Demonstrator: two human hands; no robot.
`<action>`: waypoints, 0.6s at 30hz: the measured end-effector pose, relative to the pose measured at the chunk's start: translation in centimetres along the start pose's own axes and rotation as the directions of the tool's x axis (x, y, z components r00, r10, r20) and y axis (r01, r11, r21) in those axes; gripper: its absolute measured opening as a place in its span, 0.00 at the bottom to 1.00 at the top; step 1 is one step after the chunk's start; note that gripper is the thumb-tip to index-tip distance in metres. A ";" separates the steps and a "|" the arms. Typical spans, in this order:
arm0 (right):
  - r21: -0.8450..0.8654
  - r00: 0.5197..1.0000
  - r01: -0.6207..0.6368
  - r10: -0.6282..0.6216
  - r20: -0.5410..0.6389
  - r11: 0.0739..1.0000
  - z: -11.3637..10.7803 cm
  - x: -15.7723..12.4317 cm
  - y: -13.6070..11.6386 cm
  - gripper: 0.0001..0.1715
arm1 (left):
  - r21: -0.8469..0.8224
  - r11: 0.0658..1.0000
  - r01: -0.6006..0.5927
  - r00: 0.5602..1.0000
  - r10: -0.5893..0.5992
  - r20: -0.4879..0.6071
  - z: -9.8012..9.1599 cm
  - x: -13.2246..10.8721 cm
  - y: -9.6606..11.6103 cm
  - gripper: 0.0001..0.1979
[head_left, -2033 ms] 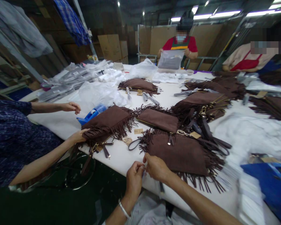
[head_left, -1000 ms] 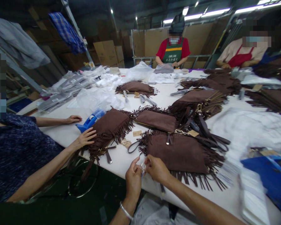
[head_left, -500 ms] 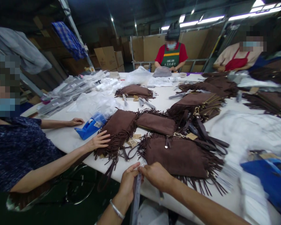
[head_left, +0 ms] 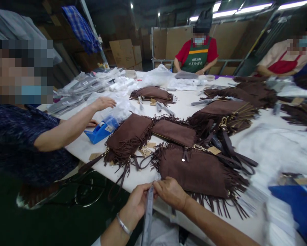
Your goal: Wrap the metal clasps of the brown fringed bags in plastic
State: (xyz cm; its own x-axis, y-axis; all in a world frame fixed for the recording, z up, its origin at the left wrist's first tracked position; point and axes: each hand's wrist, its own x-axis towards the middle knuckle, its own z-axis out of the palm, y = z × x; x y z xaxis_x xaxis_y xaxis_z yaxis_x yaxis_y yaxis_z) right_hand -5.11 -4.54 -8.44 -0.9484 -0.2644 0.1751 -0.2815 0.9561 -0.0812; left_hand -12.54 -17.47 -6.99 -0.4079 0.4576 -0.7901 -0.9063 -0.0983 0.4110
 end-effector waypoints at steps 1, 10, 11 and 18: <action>0.001 1.000 -0.001 0.001 -0.011 1.000 0.1 -0.1 0.0 0.05 | 0.009 1.000 -0.023 1.000 0.023 -0.003 0.0 0.0 -0.2 0.04; -0.070 0.999 0.023 -0.026 -0.035 0.997 -0.5 0.0 -0.4 0.04 | 0.392 0.899 -0.197 0.980 0.168 0.107 -1.2 -0.3 0.4 0.07; -0.077 0.999 0.021 -0.024 -0.042 0.997 -0.5 0.0 -0.4 0.03 | 0.408 0.900 -0.152 0.987 0.114 0.116 -1.4 0.0 0.7 0.07; -0.123 0.998 -0.034 0.026 -0.060 0.992 0.2 0.4 0.0 0.01 | 0.456 0.889 0.035 0.989 -0.097 0.113 -2.3 2.5 1.8 0.10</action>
State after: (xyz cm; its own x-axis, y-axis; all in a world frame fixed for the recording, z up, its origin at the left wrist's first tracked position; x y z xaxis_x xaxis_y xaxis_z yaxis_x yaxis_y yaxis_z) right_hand -5.51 -4.68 -8.53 -0.9449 -0.2310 0.2317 -0.2295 0.9727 0.0339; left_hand -15.45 -18.54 -9.23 -0.3034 0.5618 -0.7696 -0.7701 0.3312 0.5453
